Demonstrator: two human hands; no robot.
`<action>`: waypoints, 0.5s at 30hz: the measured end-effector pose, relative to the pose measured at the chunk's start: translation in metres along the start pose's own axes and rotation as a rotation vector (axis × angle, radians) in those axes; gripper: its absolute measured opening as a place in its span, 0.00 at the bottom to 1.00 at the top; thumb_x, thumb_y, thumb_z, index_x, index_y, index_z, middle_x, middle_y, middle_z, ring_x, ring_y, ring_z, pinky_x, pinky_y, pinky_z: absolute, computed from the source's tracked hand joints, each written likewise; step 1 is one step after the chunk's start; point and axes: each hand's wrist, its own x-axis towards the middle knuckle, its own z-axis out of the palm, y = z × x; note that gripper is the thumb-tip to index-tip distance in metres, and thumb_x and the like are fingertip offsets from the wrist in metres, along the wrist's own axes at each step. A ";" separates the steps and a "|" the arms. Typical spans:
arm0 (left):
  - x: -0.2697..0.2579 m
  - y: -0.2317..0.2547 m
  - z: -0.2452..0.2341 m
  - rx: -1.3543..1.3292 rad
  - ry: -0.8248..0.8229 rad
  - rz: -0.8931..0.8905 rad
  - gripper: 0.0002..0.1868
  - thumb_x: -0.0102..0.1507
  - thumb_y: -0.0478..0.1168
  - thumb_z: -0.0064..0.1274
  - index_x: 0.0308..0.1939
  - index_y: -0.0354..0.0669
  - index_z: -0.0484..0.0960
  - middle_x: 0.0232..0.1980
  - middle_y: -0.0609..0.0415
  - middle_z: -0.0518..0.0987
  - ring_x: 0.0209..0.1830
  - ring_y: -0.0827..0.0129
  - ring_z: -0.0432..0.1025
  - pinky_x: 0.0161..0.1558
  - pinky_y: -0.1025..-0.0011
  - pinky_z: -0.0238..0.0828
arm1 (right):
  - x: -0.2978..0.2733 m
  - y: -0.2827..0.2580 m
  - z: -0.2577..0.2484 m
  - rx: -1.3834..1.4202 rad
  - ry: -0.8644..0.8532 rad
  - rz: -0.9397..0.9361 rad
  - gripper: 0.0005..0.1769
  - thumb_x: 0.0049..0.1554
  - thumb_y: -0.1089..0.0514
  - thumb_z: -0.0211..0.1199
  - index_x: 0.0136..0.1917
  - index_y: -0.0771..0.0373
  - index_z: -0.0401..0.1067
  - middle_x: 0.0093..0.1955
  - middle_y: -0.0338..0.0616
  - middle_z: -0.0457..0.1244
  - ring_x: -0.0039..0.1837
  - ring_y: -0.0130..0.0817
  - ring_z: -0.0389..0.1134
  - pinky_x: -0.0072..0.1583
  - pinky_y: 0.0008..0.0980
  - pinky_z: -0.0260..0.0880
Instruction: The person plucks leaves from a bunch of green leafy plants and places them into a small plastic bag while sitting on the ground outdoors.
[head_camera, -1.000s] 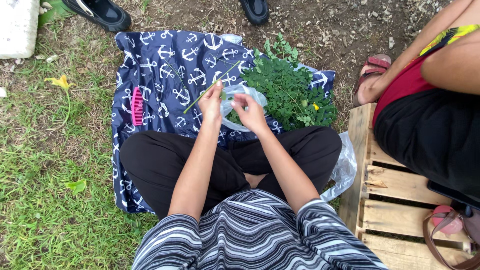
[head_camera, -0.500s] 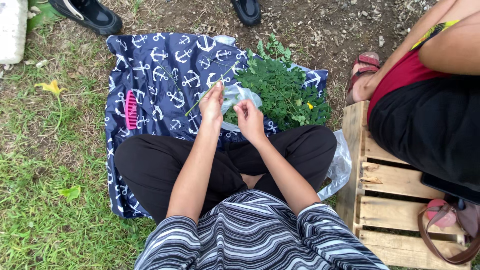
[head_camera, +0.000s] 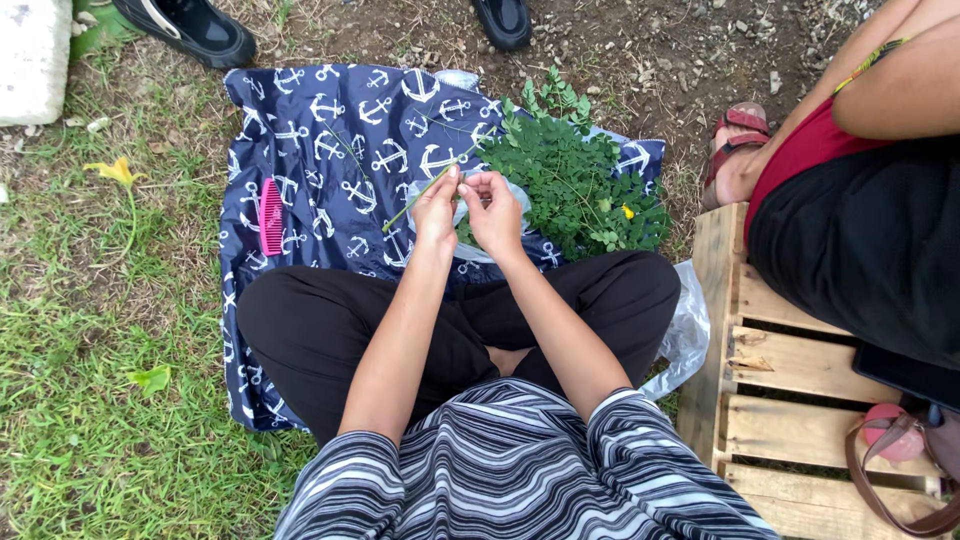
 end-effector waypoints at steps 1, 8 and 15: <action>-0.001 0.002 0.000 0.038 0.003 -0.007 0.15 0.63 0.41 0.64 0.51 0.38 0.88 0.42 0.57 0.85 0.35 0.80 0.71 0.35 0.80 0.62 | 0.000 0.005 0.001 0.051 -0.009 0.009 0.10 0.59 0.59 0.69 0.52 0.64 0.73 0.45 0.38 0.71 0.46 0.23 0.71 0.48 0.25 0.72; 0.000 0.001 0.003 -0.048 -0.034 -0.037 0.16 0.63 0.40 0.63 0.52 0.36 0.86 0.45 0.55 0.86 0.41 0.77 0.77 0.44 0.77 0.73 | -0.003 0.008 0.007 0.154 0.004 -0.031 0.14 0.57 0.60 0.68 0.55 0.64 0.70 0.47 0.39 0.69 0.47 0.22 0.70 0.47 0.25 0.71; 0.014 -0.008 0.011 -0.020 -0.113 -0.078 0.11 0.64 0.37 0.62 0.49 0.36 0.86 0.44 0.55 0.84 0.41 0.75 0.75 0.44 0.76 0.71 | 0.002 0.014 -0.001 0.161 0.017 0.003 0.09 0.62 0.61 0.65 0.53 0.66 0.70 0.46 0.41 0.70 0.46 0.22 0.71 0.48 0.24 0.72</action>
